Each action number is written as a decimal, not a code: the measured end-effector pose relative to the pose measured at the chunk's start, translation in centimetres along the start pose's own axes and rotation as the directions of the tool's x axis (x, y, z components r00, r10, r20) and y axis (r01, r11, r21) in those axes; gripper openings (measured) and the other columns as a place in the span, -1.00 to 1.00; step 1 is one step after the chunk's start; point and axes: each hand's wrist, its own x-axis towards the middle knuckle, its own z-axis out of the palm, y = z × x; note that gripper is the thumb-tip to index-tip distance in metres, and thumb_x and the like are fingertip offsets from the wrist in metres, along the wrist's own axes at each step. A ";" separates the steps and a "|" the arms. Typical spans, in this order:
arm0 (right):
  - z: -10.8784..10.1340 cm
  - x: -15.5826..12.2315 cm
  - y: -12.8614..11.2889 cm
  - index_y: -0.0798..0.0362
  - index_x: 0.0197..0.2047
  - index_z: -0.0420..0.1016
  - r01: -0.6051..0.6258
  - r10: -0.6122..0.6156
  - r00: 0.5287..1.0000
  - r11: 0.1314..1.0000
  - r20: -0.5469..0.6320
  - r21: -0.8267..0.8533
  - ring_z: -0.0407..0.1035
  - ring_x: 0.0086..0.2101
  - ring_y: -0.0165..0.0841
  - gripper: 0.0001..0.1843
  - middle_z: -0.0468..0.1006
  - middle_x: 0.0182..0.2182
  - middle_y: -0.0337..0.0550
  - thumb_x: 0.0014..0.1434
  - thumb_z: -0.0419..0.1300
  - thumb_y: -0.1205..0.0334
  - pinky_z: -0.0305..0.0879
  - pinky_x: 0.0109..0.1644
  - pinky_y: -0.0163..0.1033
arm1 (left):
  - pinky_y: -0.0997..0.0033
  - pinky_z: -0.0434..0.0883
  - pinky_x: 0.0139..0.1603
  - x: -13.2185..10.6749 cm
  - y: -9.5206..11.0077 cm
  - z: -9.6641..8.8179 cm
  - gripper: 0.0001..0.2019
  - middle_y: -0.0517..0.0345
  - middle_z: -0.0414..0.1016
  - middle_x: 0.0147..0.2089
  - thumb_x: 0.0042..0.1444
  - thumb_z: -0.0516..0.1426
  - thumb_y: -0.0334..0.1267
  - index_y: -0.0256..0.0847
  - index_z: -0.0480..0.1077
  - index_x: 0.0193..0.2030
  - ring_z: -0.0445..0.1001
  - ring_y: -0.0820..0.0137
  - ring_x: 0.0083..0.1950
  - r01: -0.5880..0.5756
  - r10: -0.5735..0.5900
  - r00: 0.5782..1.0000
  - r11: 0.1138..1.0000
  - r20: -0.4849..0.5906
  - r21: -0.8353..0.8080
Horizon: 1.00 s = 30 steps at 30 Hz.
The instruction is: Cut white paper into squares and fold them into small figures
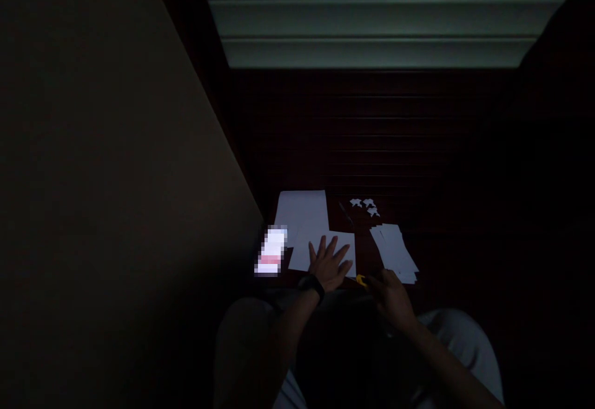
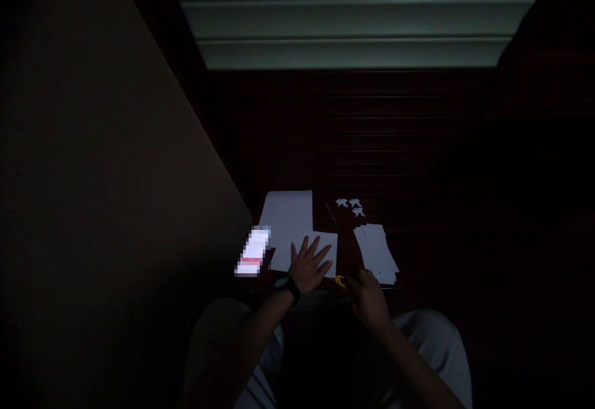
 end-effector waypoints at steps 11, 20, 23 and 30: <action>0.6 0.2 -0.3 -0.04 0.07 0.34 0.017 -0.017 1.000 1.000 -0.012 -0.003 0.21 -0.23 -0.19 -0.60 0.34 -0.28 -0.04 0.14 0.04 0.33 0.15 -0.19 -0.14 | -0.14 -0.32 0.26 -1.1 -3.8 -0.5 -0.54 0.34 -0.06 0.33 0.18 -0.14 0.04 0.19 0.06 0.23 -0.25 0.13 0.35 -0.010 0.010 1.000 0.999 -0.001 0.036; 0.8 -0.1 -0.5 -0.05 0.08 0.34 0.033 -0.034 0.999 0.999 -0.029 -0.017 0.20 -0.24 -0.17 -0.58 0.35 -0.28 -0.02 0.13 0.04 0.33 0.14 -0.20 -0.11 | -0.15 -0.32 0.26 -1.1 -3.9 -0.4 -0.55 0.35 -0.05 0.33 0.18 -0.13 0.04 0.20 0.07 0.22 -0.26 0.13 0.35 0.004 -0.004 1.000 1.000 -0.002 0.024; 1.0 0.1 -0.9 -0.08 0.07 0.35 0.025 -0.026 0.999 0.999 -0.036 -0.032 0.20 -0.24 -0.15 -0.57 0.34 -0.28 -0.02 0.12 0.05 0.33 0.12 -0.21 -0.11 | -0.15 -0.33 0.26 -1.1 -3.9 -0.3 -0.55 0.35 -0.05 0.33 0.18 -0.14 0.03 0.20 0.06 0.22 -0.27 0.14 0.35 0.007 -0.007 1.000 1.000 -0.002 0.027; 1.3 -0.2 -1.2 -0.08 0.09 0.33 0.025 -0.026 0.999 0.999 -0.021 -0.046 0.18 -0.26 -0.17 -0.54 0.32 -0.31 -0.03 0.10 0.04 0.35 0.11 -0.22 -0.11 | -0.15 -0.33 0.26 -1.1 -3.9 -0.4 -0.55 0.36 -0.06 0.33 0.18 -0.14 0.04 0.20 0.06 0.22 -0.27 0.13 0.35 0.002 -0.002 1.000 1.000 0.006 0.030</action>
